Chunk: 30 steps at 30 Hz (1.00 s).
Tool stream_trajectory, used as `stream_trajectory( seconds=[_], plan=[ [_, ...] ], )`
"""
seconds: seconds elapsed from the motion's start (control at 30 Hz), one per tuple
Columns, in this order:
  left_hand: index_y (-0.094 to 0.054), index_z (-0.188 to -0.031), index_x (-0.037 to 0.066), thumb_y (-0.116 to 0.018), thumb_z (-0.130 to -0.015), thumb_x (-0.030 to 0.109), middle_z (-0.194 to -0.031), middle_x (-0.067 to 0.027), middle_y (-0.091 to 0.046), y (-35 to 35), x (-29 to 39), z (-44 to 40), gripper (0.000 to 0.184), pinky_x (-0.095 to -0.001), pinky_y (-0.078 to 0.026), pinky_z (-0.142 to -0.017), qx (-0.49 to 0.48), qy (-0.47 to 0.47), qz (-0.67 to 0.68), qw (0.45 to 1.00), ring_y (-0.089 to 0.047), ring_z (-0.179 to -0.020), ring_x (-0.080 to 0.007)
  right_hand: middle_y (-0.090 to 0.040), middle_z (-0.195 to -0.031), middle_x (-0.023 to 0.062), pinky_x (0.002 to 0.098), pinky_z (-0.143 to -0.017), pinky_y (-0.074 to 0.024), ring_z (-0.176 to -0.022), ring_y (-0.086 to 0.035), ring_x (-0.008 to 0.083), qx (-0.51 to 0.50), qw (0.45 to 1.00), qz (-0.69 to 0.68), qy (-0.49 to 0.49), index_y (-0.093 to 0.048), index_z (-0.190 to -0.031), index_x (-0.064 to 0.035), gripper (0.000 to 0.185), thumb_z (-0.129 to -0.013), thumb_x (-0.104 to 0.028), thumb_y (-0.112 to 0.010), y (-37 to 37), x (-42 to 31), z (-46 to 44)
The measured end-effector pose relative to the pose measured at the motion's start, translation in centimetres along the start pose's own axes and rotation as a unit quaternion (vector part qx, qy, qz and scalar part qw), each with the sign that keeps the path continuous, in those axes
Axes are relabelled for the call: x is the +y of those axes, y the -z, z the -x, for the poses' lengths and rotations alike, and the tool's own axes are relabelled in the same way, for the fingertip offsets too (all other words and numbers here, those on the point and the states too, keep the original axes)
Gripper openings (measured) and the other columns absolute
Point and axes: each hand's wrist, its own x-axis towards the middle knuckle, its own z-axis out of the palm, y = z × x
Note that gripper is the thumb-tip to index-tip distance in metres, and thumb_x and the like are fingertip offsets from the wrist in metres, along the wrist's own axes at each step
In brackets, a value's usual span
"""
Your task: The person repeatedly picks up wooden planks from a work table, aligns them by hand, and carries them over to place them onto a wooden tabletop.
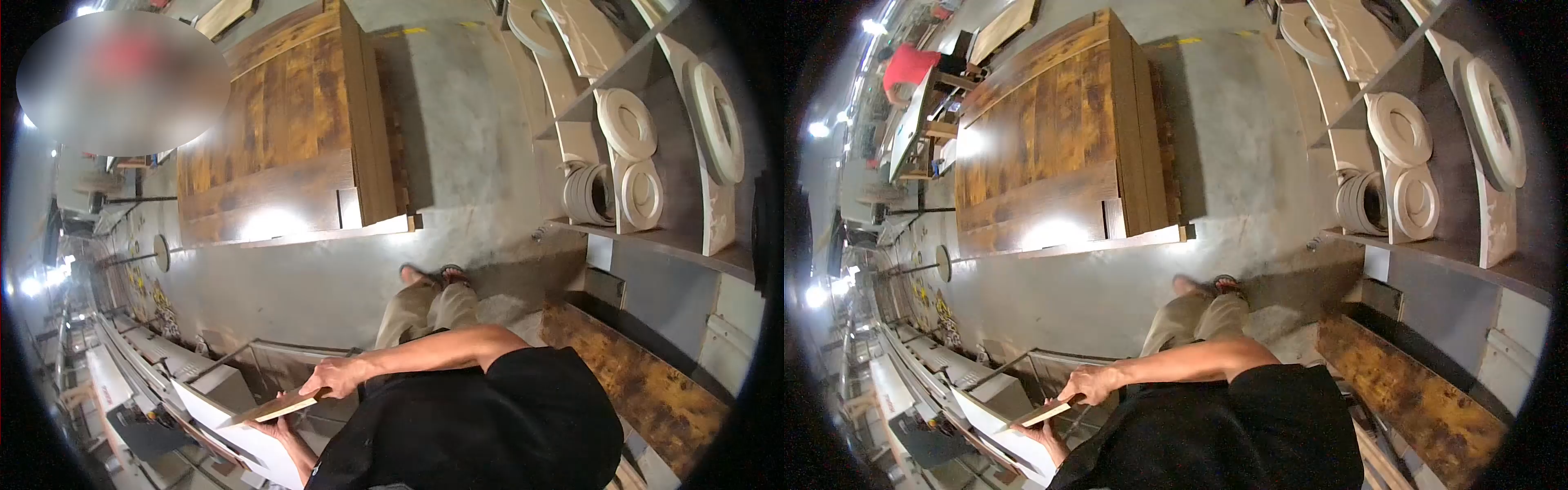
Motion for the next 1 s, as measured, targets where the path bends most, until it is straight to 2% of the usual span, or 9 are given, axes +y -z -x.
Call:
stream_trajectory(
  seconds=[0.13, 0.37, 0.43, 0.57, 0.63, 0.67, 0.83, 0.87, 1.0],
  plan=[
    [-0.021, -0.149, 0.013, -0.078, -0.07, 0.054, -0.145, -0.0193, -0.028, -4.6, -2.9, -2.3, 0.107, -0.0688, -0.036, -0.1, 0.022, -0.051, -0.153, 0.987, -0.034, -0.129, -0.043, -0.071, -0.106, 0.0147, 0.0396, -0.078, -0.0537, -0.092, -0.069, 0.0304, 0.137, 0.987, -0.085, -0.015, -0.068, -0.123, -0.0138, 0.044, -0.079, -0.008, -0.072, 6.2, 1.2, 3.6],
    [-0.046, -0.138, 0.015, -0.063, -0.082, 0.057, -0.137, -0.0135, -0.046, -28.8, -14.8, -1.6, 0.072, -0.0612, -0.039, -0.101, -0.088, 0.124, -0.146, 0.978, -0.046, -0.124, -0.0352, -0.075, -0.093, 0.0051, 0.0283, -0.072, -0.0517, -0.077, -0.065, 0.0106, 0.228, 0.935, -0.079, -0.26, -0.07, -0.122, -0.018, 0.037, -0.085, -0.014, -0.071, 23.4, -1.0, 9.5],
    [-0.037, -0.144, 0.011, -0.066, -0.08, 0.058, -0.14, -0.0201, -0.04, -34.3, -18.1, -5.0, 0.085, -0.0619, -0.039, -0.101, -0.13, 0.154, -0.176, 0.964, -0.044, -0.125, -0.0387, -0.073, -0.092, 0.0033, 0.0298, -0.071, -0.0523, -0.079, -0.065, 0.011, 0.298, 0.921, -0.019, -0.249, -0.07, -0.121, -0.0133, 0.034, -0.086, -0.015, -0.071, 25.7, 2.1, 11.3],
    [-0.048, -0.128, 0.015, -0.077, -0.076, 0.046, -0.124, -0.0156, -0.05, -47.5, -25.6, -11.4, 0.068, -0.0524, -0.044, -0.088, -0.092, 0.135, -0.288, 0.943, -0.052, -0.108, -0.0307, -0.068, -0.085, 0.003, 0.0291, -0.068, -0.0502, -0.078, -0.062, 0.0117, 0.391, 0.86, -0.178, -0.276, -0.068, -0.111, 0.0022, 0.031, -0.089, -0.018, -0.072, 32.9, 4.0, 11.1],
    [-0.039, -0.128, 0.005, -0.08, -0.077, 0.028, -0.106, -0.0152, -0.059, -54.9, -29.2, -13.6, 0.07, -0.0488, -0.056, -0.071, -0.09, 0.041, -0.264, 0.959, -0.063, -0.092, -0.03, -0.067, -0.084, 0.0026, 0.0292, -0.067, -0.0497, -0.077, -0.06, 0.0119, 0.41, 0.858, -0.155, -0.267, -0.068, -0.11, 0.0043, 0.031, -0.089, -0.019, -0.073, 38.5, 6.1, 9.9],
    [-0.037, -0.132, -0.001, -0.081, -0.076, 0.024, -0.115, -0.0197, -0.059, -59.3, -30.1, -13.1, 0.076, -0.0491, -0.057, -0.078, -0.059, 0.031, -0.245, 0.967, -0.063, -0.1, -0.0314, -0.067, -0.085, 0.0024, 0.0296, -0.066, -0.0498, -0.077, -0.06, 0.012, 0.415, 0.865, -0.131, -0.251, -0.068, -0.11, 0.0041, 0.031, -0.089, -0.019, -0.073, 40.6, 10.1, 10.4],
    [-0.03, -0.139, -0.012, -0.088, -0.061, 0.05, -0.134, -0.0275, -0.05, -71.6, -36.5, -22.3, 0.115, -0.0416, -0.045, -0.102, 0.039, -0.035, -0.397, 0.916, -0.054, -0.12, -0.0366, -0.067, -0.107, 0.0051, 0.0328, -0.085, -0.0499, -0.095, -0.062, 0.0159, 0.495, 0.795, -0.286, -0.202, -0.064, -0.118, 0.002, 0.035, -0.089, -0.015, -0.074, 51.1, 16.6, 6.4],
    [-0.03, -0.141, -0.01, -0.087, -0.062, 0.055, -0.14, -0.0285, -0.046, -72.9, -38.0, -24.9, 0.117, -0.0428, -0.042, -0.104, 0.066, -0.067, -0.402, 0.911, -0.052, -0.125, -0.0369, -0.063, -0.123, 0.0067, 0.0336, -0.096, -0.0464, -0.109, -0.06, 0.018, 0.473, 0.806, -0.289, -0.209, -0.059, -0.126, 0.0023, 0.043, -0.089, -0.014, -0.073, 53.4, 18.3, 5.9],
    [-0.035, -0.14, -0.005, -0.073, -0.077, 0.062, -0.138, -0.0282, -0.048, -76.2, -36.9, -22.6, 0.1, -0.042, -0.047, -0.098, -0.081, -0.023, -0.465, 0.881, -0.055, -0.122, -0.0353, -0.062, -0.124, 0.0081, 0.0353, -0.097, -0.0473, -0.111, -0.059, 0.0216, 0.499, 0.735, -0.359, -0.285, -0.056, -0.129, 0.0011, 0.043, -0.092, -0.016, -0.068, 62.4, 21.6, 0.6]
  ],
)
